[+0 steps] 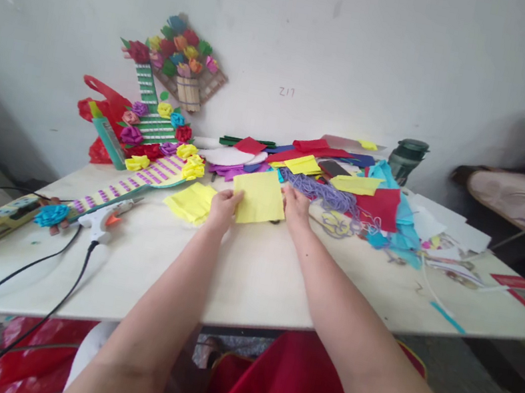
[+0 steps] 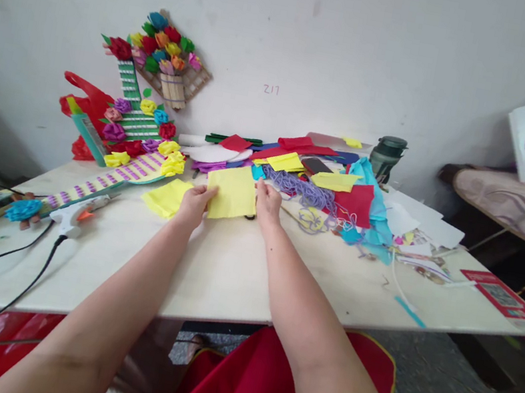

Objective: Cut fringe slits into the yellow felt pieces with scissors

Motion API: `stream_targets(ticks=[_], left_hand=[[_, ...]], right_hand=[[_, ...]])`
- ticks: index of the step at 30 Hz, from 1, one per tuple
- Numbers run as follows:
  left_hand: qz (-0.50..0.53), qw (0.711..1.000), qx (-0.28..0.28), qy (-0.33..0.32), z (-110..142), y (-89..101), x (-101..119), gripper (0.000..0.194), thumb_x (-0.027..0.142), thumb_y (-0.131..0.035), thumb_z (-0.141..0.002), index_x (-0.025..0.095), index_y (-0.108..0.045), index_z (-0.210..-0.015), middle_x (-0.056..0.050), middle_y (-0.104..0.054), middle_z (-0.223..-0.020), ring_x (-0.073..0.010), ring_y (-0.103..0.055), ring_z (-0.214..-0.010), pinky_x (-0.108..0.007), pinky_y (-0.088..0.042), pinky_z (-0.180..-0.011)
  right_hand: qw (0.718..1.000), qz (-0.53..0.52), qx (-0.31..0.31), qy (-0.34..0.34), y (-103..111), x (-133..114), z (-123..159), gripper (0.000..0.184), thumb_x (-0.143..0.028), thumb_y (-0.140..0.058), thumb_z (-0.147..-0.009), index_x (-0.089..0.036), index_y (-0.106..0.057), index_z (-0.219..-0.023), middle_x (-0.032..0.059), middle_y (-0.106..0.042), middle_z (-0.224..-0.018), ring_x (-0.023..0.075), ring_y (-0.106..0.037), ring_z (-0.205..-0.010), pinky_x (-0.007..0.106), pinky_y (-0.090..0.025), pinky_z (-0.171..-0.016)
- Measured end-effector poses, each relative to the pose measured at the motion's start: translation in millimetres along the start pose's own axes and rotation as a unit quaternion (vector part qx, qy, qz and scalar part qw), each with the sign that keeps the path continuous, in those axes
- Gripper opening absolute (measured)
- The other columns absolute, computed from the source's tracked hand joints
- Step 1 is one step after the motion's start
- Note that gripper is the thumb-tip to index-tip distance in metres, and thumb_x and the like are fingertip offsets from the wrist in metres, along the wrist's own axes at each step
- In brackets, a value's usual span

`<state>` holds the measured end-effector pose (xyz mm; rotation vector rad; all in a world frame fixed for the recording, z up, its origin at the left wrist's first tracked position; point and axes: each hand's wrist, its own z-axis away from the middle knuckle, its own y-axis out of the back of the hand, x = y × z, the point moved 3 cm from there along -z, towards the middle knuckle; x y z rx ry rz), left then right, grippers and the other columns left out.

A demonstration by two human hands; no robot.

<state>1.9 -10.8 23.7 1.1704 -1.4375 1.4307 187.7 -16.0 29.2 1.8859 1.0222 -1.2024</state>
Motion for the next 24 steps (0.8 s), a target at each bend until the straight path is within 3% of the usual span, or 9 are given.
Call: stream_targets(ticks=[2,4,8,10,13,18,24], left_hand=[[0.071,0.997,0.012,-0.005,-2.7,3.7,0.9,0.016,0.024,-0.068,-0.063,0.012,-0.061,-0.07,-0.003,-0.061,-0.059,-0.0137,-0.059,-0.055,-0.023,-0.046,-0.052],[0.129,0.991,0.031,-0.006,-5.1,6.9,2.4,0.013,0.02,-0.066,-0.064,0.012,-0.06,-0.072,-0.004,-0.064,-0.066,-0.0139,-0.061,-0.06,-0.024,-0.048,-0.058],[0.166,0.983,0.071,0.006,-7.7,10.7,2.5,0.008,0.015,-0.062,-0.066,0.013,-0.059,-0.073,-0.004,-0.064,-0.07,-0.014,-0.063,-0.064,-0.025,-0.05,-0.062],[0.166,0.983,0.079,0.007,-8.1,11.6,1.9,0.006,0.014,-0.061,-0.067,0.013,-0.059,-0.073,-0.004,-0.064,-0.069,-0.014,-0.063,-0.064,-0.026,-0.051,-0.062],[0.162,0.983,0.084,0.004,-8.2,12.9,1.1,0.005,0.014,-0.061,-0.067,0.013,-0.058,-0.071,-0.004,-0.063,-0.069,-0.0137,-0.063,-0.063,-0.026,-0.051,-0.062],[0.161,0.983,0.093,0.005,-6.2,12.2,2.3,0.004,0.014,-0.06,-0.068,0.013,-0.056,-0.067,-0.004,-0.063,-0.067,-0.0136,-0.062,-0.061,-0.027,-0.052,-0.063],[0.143,0.984,0.101,0.011,-0.4,8.2,8.5,0.007,0.014,-0.061,-0.068,0.014,-0.055,-0.065,-0.002,-0.061,-0.064,-0.0125,-0.061,-0.061,-0.026,-0.051,-0.064]], right_hand=[[0.998,0.052,0.027,-0.026,9.3,-0.5,-4.1,0.045,-0.048,-0.032,-0.083,-0.016,-0.062,-0.087,-0.0027,-0.05,-0.051,0.0113,-0.046,-0.049,0.022,-0.037,-0.053],[0.984,0.172,0.028,-0.021,17.3,-4.3,-7.0,0.036,-0.041,-0.037,-0.083,-0.018,-0.064,-0.089,0.001,-0.059,-0.06,0.0135,-0.055,-0.06,0.023,-0.04,-0.06],[0.912,0.407,-0.047,0.002,19.0,-12.1,-4.9,0.031,-0.038,-0.048,-0.077,-0.022,-0.065,-0.097,0.007,-0.067,-0.092,0.02,-0.059,-0.088,0.029,-0.042,-0.073],[0.878,0.471,-0.086,0.012,15.1,-13.4,-1.5,0.035,-0.04,-0.05,-0.075,-0.021,-0.064,-0.102,0.0094,-0.065,-0.101,0.0221,-0.058,-0.095,0.03,-0.042,-0.076],[0.851,0.511,-0.12,0.014,9.8,-11.9,1.7,0.034,-0.036,-0.051,-0.074,-0.021,-0.066,-0.1,0.0103,-0.064,-0.106,0.0228,-0.057,-0.099,0.03,-0.042,-0.076],[0.846,0.515,-0.137,-0.007,6.6,-6.3,0.5,0.027,-0.027,-0.05,-0.074,-0.022,-0.069,-0.092,0.0103,-0.066,-0.099,0.0225,-0.061,-0.092,0.03,-0.044,-0.071],[0.87,0.478,-0.118,-0.024,10.5,-3.7,-2.4,0.025,-0.023,-0.05,-0.074,-0.025,-0.07,-0.088,0.0073,-0.067,-0.099,0.0213,-0.061,-0.09,0.029,-0.044,-0.071]])
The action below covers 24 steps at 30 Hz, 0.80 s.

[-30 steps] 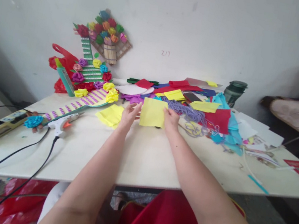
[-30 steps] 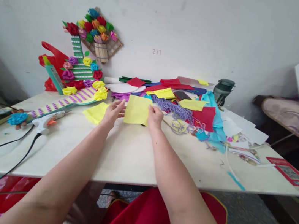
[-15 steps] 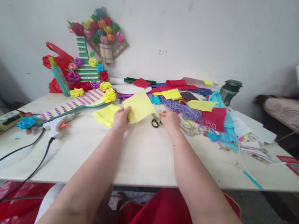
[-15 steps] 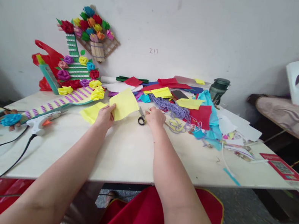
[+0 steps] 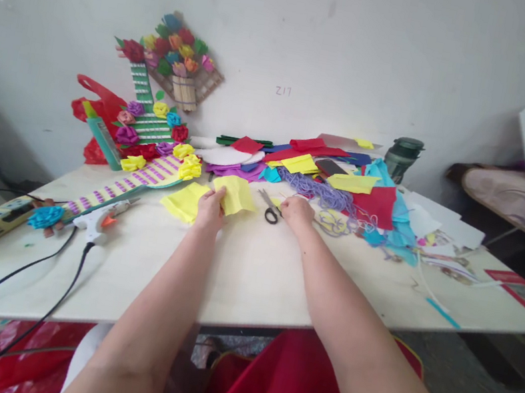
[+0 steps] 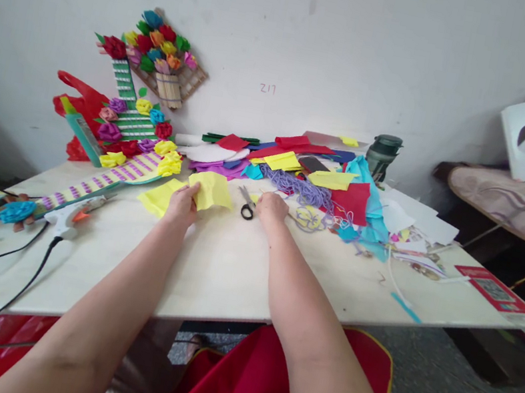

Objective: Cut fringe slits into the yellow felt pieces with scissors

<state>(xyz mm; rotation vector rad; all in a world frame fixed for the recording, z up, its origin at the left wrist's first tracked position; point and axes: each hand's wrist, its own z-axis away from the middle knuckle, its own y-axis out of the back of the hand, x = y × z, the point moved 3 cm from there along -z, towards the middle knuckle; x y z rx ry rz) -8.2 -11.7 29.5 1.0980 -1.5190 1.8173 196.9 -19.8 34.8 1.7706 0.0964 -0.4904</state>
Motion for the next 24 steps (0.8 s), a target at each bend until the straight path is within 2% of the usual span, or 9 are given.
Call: stream_targets(ticks=[5,10,14,19,22,24], left_hand=[[0.008,1.0,0.006,0.001,-1.3,1.2,-0.5,0.007,0.013,-0.06,-0.067,0.014,-0.054,-0.064,-0.002,-0.06,-0.064,-0.0119,-0.061,-0.06,-0.026,-0.051,-0.064],[0.011,1.0,-0.01,-0.006,-2.9,0.5,-1.7,0.005,0.011,-0.058,-0.068,0.014,-0.055,-0.065,-0.003,-0.061,-0.067,-0.0119,-0.061,-0.061,-0.026,-0.051,-0.064],[-0.009,1.0,0.0,-0.009,-3.8,2.0,-3.1,0.007,0.014,-0.061,-0.066,0.014,-0.054,-0.064,-0.002,-0.06,-0.064,-0.0123,-0.061,-0.061,-0.025,-0.051,-0.062],[0.0,1.0,-0.009,-0.008,-3.9,1.3,-3.2,0.006,0.014,-0.061,-0.065,0.014,-0.056,-0.066,-0.002,-0.061,-0.065,-0.0128,-0.061,-0.063,-0.025,-0.051,-0.064],[0.015,1.0,-0.007,-0.005,-3.0,0.3,-2.1,0.004,0.011,-0.06,-0.065,0.013,-0.057,-0.066,-0.003,-0.062,-0.068,-0.0126,-0.061,-0.065,-0.026,-0.052,-0.066],[0.02,1.0,-0.004,-0.004,-2.4,0.2,-1.5,0.004,0.011,-0.06,-0.065,0.013,-0.057,-0.067,-0.003,-0.063,-0.069,-0.0126,-0.061,-0.065,-0.026,-0.052,-0.067]], right_hand=[[1.0,-0.01,0.008,-0.006,1.5,0.4,0.9,0.025,-0.023,-0.048,-0.075,-0.024,-0.07,-0.087,0.0077,-0.067,-0.097,0.0207,-0.061,-0.09,0.028,-0.044,-0.071],[0.999,-0.02,-0.007,0.027,-0.3,-1.8,1.0,0.024,-0.037,-0.056,-0.07,-0.026,-0.069,-0.088,0.0048,-0.067,-0.1,0.0205,-0.06,-0.092,0.028,-0.043,-0.072],[0.999,-0.027,-0.013,0.02,-4.2,0.3,-1.3,0.021,-0.033,-0.054,-0.073,-0.029,-0.07,-0.086,0.0022,-0.068,-0.097,0.0182,-0.06,-0.09,0.026,-0.042,-0.07],[0.999,-0.048,0.002,-0.014,-4.8,3.7,-3.6,0.022,-0.028,-0.05,-0.075,-0.026,-0.071,-0.085,0.0038,-0.068,-0.093,0.0176,-0.06,-0.086,0.025,-0.042,-0.068],[0.996,-0.058,0.05,-0.034,1.2,12.3,-6.0,0.025,-0.025,-0.047,-0.077,-0.025,-0.07,-0.086,0.0053,-0.065,-0.095,0.0179,-0.059,-0.084,0.026,-0.041,-0.068],[0.989,-0.064,0.116,-0.065,9.3,23.4,-6.9,0.029,-0.024,-0.042,-0.08,-0.023,-0.069,-0.091,0.0074,-0.062,-0.102,0.0189,-0.057,-0.085,0.028,-0.041,-0.069]])
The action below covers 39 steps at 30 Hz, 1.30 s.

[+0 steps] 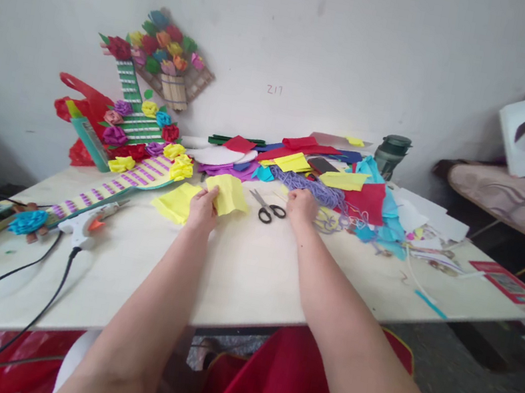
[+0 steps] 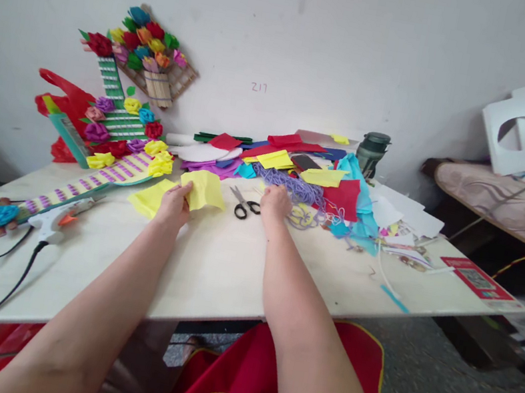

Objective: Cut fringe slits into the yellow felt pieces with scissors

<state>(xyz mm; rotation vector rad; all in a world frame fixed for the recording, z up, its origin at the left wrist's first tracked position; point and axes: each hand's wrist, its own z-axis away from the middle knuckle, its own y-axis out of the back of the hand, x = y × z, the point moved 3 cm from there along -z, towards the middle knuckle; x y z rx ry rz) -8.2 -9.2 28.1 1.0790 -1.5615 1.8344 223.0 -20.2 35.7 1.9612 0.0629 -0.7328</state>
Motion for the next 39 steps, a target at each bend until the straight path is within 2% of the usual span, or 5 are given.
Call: stream_targets(ticks=[6,17,26,33,39], left_hand=[[0.004,1.0,-0.007,0.002,1.2,0.2,1.9,0.004,0.012,-0.061,-0.066,0.013,-0.057,-0.068,-0.003,-0.063,-0.069,-0.0132,-0.062,-0.067,-0.026,-0.052,-0.068],[0.049,0.997,-0.038,-0.041,-1.0,0.5,4.3,0.004,0.015,-0.062,-0.071,0.013,-0.059,-0.073,-0.004,-0.066,-0.073,-0.0136,-0.064,-0.071,-0.027,-0.051,-0.073],[0.118,0.991,-0.055,0.022,3.9,-4.0,5.6,0.004,0.015,-0.06,-0.075,0.017,-0.059,-0.078,-0.002,-0.068,-0.082,-0.0157,-0.064,-0.085,-0.031,-0.049,-0.084],[0.12,0.977,-0.139,0.109,11.2,-9.9,6.1,0.012,0.022,-0.055,-0.08,0.018,-0.059,-0.09,-0.004,-0.067,-0.087,-0.0172,-0.063,-0.083,-0.031,-0.05,-0.077],[0.093,0.968,-0.174,0.153,8.8,-10.3,-1.0,0.021,0.027,-0.055,-0.08,0.016,-0.057,-0.098,-0.005,-0.065,-0.078,-0.0173,-0.063,-0.072,-0.03,-0.052,-0.068]], right_hand=[[0.985,0.023,0.167,-0.043,24.7,17.7,-3.0,0.039,-0.019,-0.045,-0.077,-0.017,-0.059,-0.112,0.0133,-0.051,-0.121,0.0273,-0.047,-0.104,0.038,-0.034,-0.084],[0.959,0.135,-0.156,0.194,-1.1,-27.4,16.2,0.039,-0.033,-0.055,-0.069,-0.026,-0.064,-0.106,0.0068,-0.062,-0.11,0.0239,-0.055,-0.102,0.036,-0.033,-0.09],[0.961,0.143,-0.184,0.151,0.1,-34.4,21.8,0.036,-0.028,-0.056,-0.067,-0.019,-0.066,-0.101,0.0129,-0.062,-0.109,0.0259,-0.058,-0.097,0.031,-0.042,-0.075],[0.968,-0.067,-0.171,0.17,-18.7,-30.8,13.2,0.028,-0.035,-0.056,-0.068,-0.017,-0.071,-0.083,0.0064,-0.069,-0.082,0.0187,-0.061,-0.077,0.024,-0.042,-0.065],[0.929,-0.214,-0.112,0.281,-22.0,-51.1,29.3,0.029,-0.024,-0.059,-0.066,-0.017,-0.069,-0.092,0.0041,-0.066,-0.086,0.0149,-0.058,-0.077,0.024,-0.043,-0.071]])
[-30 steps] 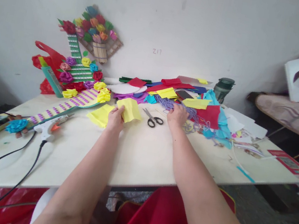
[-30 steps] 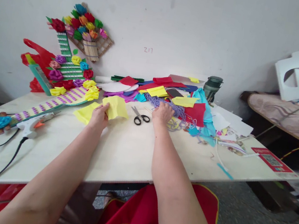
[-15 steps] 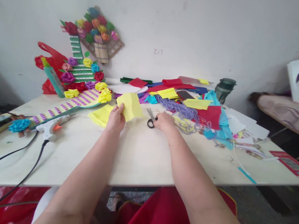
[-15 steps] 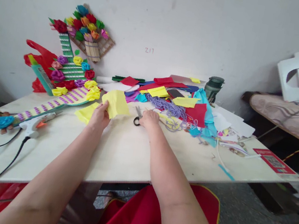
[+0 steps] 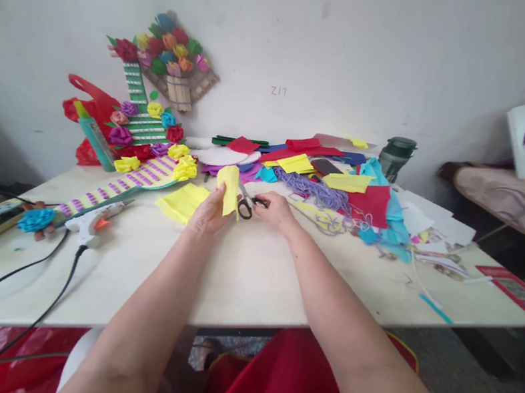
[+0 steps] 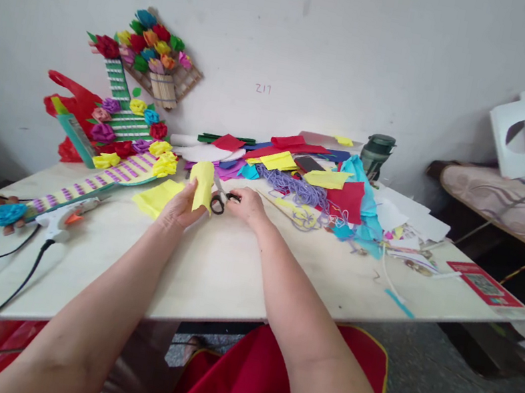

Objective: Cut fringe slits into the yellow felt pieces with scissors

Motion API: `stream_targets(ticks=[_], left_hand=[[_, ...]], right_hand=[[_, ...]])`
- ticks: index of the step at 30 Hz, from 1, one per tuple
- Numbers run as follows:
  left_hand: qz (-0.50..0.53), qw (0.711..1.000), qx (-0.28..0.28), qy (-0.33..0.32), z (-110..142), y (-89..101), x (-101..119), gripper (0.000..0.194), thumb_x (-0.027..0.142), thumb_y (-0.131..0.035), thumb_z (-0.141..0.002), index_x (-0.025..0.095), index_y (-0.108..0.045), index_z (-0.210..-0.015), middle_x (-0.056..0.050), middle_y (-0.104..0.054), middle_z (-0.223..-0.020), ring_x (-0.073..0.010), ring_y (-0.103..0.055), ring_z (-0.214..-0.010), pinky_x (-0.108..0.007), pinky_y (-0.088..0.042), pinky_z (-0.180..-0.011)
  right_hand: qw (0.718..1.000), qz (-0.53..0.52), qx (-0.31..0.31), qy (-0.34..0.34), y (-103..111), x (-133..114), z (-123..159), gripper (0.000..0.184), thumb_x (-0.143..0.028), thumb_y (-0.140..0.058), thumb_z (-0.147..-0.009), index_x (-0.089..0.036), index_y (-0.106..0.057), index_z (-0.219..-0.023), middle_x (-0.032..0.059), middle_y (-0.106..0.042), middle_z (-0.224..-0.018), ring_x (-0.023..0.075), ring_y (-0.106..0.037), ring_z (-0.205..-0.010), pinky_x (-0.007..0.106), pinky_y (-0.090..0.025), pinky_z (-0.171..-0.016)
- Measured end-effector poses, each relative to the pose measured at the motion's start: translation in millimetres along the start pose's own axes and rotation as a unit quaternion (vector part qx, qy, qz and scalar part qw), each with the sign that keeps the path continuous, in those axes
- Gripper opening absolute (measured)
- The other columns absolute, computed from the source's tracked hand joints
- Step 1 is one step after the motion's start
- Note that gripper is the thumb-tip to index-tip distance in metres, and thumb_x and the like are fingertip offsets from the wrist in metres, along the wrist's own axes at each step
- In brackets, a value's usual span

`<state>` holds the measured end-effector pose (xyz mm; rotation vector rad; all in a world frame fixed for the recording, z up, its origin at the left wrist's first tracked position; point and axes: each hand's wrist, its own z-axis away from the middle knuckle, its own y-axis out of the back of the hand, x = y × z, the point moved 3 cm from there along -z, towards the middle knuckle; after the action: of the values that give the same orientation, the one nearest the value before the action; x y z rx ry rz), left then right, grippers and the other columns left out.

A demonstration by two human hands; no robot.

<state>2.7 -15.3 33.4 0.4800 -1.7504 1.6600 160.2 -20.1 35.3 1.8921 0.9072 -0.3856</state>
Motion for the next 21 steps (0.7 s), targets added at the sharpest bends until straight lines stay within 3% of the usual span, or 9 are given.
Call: stream_targets(ticks=[5,7,9,11,13,15,17,19,21], left_hand=[[0.015,1.0,-0.004,-0.007,-0.2,-2.2,-1.0,0.022,0.02,-0.053,-0.081,0.014,-0.055,-0.102,-0.008,-0.065,-0.088,-0.019,-0.063,-0.081,-0.033,-0.051,-0.074],[0.027,0.999,0.036,-0.02,-1.7,0.6,1.5,0.017,0.017,-0.05,-0.082,0.013,-0.056,-0.098,-0.006,-0.064,-0.08,-0.0161,-0.063,-0.073,-0.03,-0.051,-0.072],[0.037,0.994,0.097,-0.039,-3.4,6.1,6.4,0.013,0.016,-0.048,-0.083,0.012,-0.057,-0.092,-0.004,-0.062,-0.069,-0.0134,-0.062,-0.062,-0.026,-0.051,-0.066],[0.055,0.986,0.144,-0.069,-4.1,11.4,13.7,0.013,0.019,-0.046,-0.085,0.013,-0.057,-0.09,-0.002,-0.06,-0.064,-0.0117,-0.06,-0.057,-0.022,-0.049,-0.059],[0.082,0.978,0.161,-0.102,-3.5,15.1,21.2,0.015,0.022,-0.045,-0.086,0.013,-0.056,-0.088,-0.001,-0.058,-0.06,-0.0106,-0.059,-0.054,-0.02,-0.047,-0.055],[0.1,0.975,0.162,-0.119,-2.1,17.1,25.9,0.016,0.025,-0.045,-0.086,0.013,-0.056,-0.085,-0.001,-0.058,-0.058,-0.0102,-0.059,-0.054,-0.019,-0.045,-0.052],[0.109,0.974,0.156,-0.125,-0.6,17.6,27.5,0.016,0.025,-0.047,-0.086,0.012,-0.055,-0.082,0.0,-0.057,-0.057,-0.0098,-0.059,-0.055,-0.018,-0.044,-0.051],[0.108,0.974,0.149,-0.129,0.6,16.5,26.9,0.014,0.024,-0.047,-0.085,0.012,-0.055,-0.082,0.0,-0.058,-0.058,-0.0096,-0.059,-0.055,-0.018,-0.044,-0.051],[0.099,0.976,0.147,-0.124,1.8,14.5,25.3,0.014,0.024,-0.046,-0.086,0.013,-0.055,-0.081,0.0,-0.057,-0.057,-0.0096,-0.059,-0.055,-0.018,-0.043,-0.05]], right_hand=[[0.996,-0.054,-0.027,0.07,-13.1,-21.6,6.2,0.028,-0.021,-0.063,-0.063,-0.017,-0.069,-0.09,0.0041,-0.061,-0.082,0.0138,-0.054,-0.073,0.026,-0.042,-0.073],[0.991,-0.124,-0.028,0.036,-17.8,-22.8,6.5,0.03,-0.021,-0.064,-0.063,-0.017,-0.067,-0.092,0.0043,-0.06,-0.086,0.0139,-0.054,-0.076,0.027,-0.042,-0.076],[0.969,-0.239,-0.007,-0.052,-22.1,-21.3,7.2,0.031,-0.023,-0.062,-0.065,-0.016,-0.064,-0.096,0.0049,-0.06,-0.093,0.0139,-0.055,-0.08,0.029,-0.043,-0.079],[0.908,-0.389,-0.017,-0.155,-29.3,-21.9,10.5,0.027,-0.02,-0.055,-0.071,-0.016,-0.06,-0.097,0.0042,-0.06,-0.096,0.0135,-0.057,-0.084,0.03,-0.044,-0.082],[0.823,-0.509,-0.062,-0.246,-38.3,-26.2,15.9,0.02,-0.012,-0.046,-0.074,-0.015,-0.057,-0.09,0.0038,-0.062,-0.086,0.0127,-0.059,-0.075,0.032,-0.047,-0.08],[0.739,-0.58,-0.142,-0.312,-46.1,-31.6,21.0,0.016,-0.008,-0.041,-0.075,-0.013,-0.053,-0.085,0.0051,-0.062,-0.073,0.0139,-0.061,-0.067,0.035,-0.049,-0.075],[0.691,-0.603,-0.206,-0.341,-47.8,-31.6,22.2,0.013,-0.009,-0.039,-0.078,-0.012,-0.05,-0.083,0.0073,-0.061,-0.068,0.016,-0.062,-0.064,0.037,-0.05,-0.071],[0.705,-0.583,-0.193,-0.355,-40.6,-19.8,17.5,0.011,-0.012,-0.04,-0.08,-0.011,-0.05,-0.082,0.0088,-0.062,-0.069,0.0169,-0.063,-0.067,0.037,-0.05,-0.071],[0.788,-0.503,-0.052,-0.352,-21.2,4.0,8.9,0.01,-0.015,-0.043,-0.079,-0.012,-0.052,-0.083,0.0073,-0.062,-0.074,0.0153,-0.062,-0.071,0.032,-0.05,-0.073]])
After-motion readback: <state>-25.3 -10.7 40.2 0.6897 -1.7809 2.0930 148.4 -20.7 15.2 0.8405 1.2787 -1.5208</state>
